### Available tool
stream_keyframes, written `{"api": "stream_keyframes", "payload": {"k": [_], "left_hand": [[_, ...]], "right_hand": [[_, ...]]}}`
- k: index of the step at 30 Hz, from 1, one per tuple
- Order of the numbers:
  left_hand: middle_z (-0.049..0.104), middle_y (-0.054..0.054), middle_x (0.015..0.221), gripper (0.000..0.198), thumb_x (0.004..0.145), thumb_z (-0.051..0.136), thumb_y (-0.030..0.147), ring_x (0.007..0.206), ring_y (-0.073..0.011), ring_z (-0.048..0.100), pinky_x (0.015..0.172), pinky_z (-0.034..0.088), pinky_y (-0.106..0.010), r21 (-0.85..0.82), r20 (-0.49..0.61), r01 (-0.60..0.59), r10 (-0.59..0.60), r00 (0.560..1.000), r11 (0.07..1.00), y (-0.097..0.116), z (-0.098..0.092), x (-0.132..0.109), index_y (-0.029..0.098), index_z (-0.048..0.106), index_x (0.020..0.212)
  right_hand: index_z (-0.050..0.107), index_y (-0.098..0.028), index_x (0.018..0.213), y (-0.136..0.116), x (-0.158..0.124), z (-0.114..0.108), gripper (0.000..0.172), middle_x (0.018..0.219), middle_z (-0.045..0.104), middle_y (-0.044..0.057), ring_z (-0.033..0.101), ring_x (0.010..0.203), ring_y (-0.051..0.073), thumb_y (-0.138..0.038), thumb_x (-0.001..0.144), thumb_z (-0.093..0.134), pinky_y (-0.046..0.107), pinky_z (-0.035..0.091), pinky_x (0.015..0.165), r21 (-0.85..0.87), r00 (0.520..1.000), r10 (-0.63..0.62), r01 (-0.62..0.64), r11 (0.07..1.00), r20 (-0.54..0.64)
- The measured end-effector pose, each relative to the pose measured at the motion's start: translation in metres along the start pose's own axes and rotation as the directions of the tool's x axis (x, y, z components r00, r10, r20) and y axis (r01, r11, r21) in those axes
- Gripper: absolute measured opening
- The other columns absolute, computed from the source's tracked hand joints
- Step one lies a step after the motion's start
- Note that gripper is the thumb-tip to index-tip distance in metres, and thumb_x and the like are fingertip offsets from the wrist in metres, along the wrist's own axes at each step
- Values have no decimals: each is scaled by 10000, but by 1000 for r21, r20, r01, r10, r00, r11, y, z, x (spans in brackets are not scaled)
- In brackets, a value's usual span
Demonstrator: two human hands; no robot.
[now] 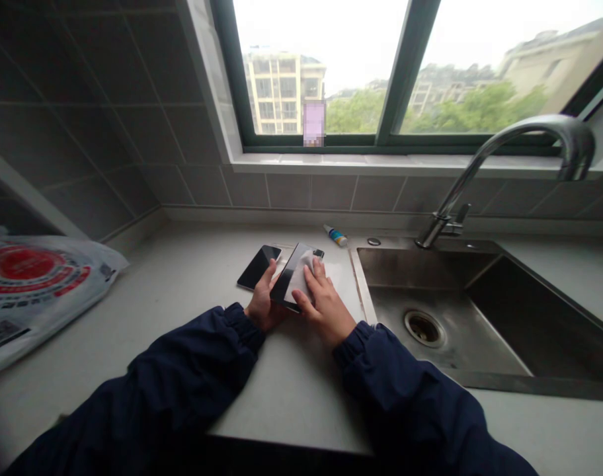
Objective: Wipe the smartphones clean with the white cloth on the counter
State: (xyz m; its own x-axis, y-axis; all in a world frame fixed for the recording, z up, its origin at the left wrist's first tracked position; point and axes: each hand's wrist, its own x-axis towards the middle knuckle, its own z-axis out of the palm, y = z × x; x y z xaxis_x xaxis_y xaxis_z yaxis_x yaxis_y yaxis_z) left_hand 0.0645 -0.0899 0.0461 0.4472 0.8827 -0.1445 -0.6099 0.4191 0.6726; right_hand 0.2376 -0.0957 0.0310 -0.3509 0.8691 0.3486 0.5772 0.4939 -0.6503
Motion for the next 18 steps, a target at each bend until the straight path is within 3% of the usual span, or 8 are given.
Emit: {"api": "stream_keyframes", "payload": {"k": [5, 9, 18], "left_hand": [[746, -178, 1089, 712, 1020, 299, 637, 735, -269, 742, 643, 619, -409, 49, 65, 19, -22, 998, 999, -2, 2, 0, 151, 521, 1491], [729, -194, 1118, 720, 1025, 233, 635, 788, -300, 750, 578, 618, -401, 71, 113, 54, -61, 992, 996, -3, 4, -2, 146, 537, 1457], [729, -198, 1101, 789, 964, 362, 729, 769, -299, 749, 610, 623, -402, 56, 181, 41, -51, 982, 998, -7, -4, 2, 129, 533, 1446]], "right_hand": [[335, -149, 1618, 1, 1, -1, 817, 1727, 75, 171, 72, 1599, 323, -676, 1000, 419, 574, 190, 1273, 26, 996, 61, -59, 998, -61], [250, -120, 1641, 3, 2, -5, 879, 1731, 27, 173, 62, 1603, 304, -697, 995, 400, 530, 141, 1294, 34, 980, 119, -115, 993, -160], [265, -65, 1628, 2, 3, -2, 973, 1725, 29, 183, 80, 1602, 304, -759, 960, 396, 482, 100, 1305, 103, 970, 153, -136, 985, -189]]}}
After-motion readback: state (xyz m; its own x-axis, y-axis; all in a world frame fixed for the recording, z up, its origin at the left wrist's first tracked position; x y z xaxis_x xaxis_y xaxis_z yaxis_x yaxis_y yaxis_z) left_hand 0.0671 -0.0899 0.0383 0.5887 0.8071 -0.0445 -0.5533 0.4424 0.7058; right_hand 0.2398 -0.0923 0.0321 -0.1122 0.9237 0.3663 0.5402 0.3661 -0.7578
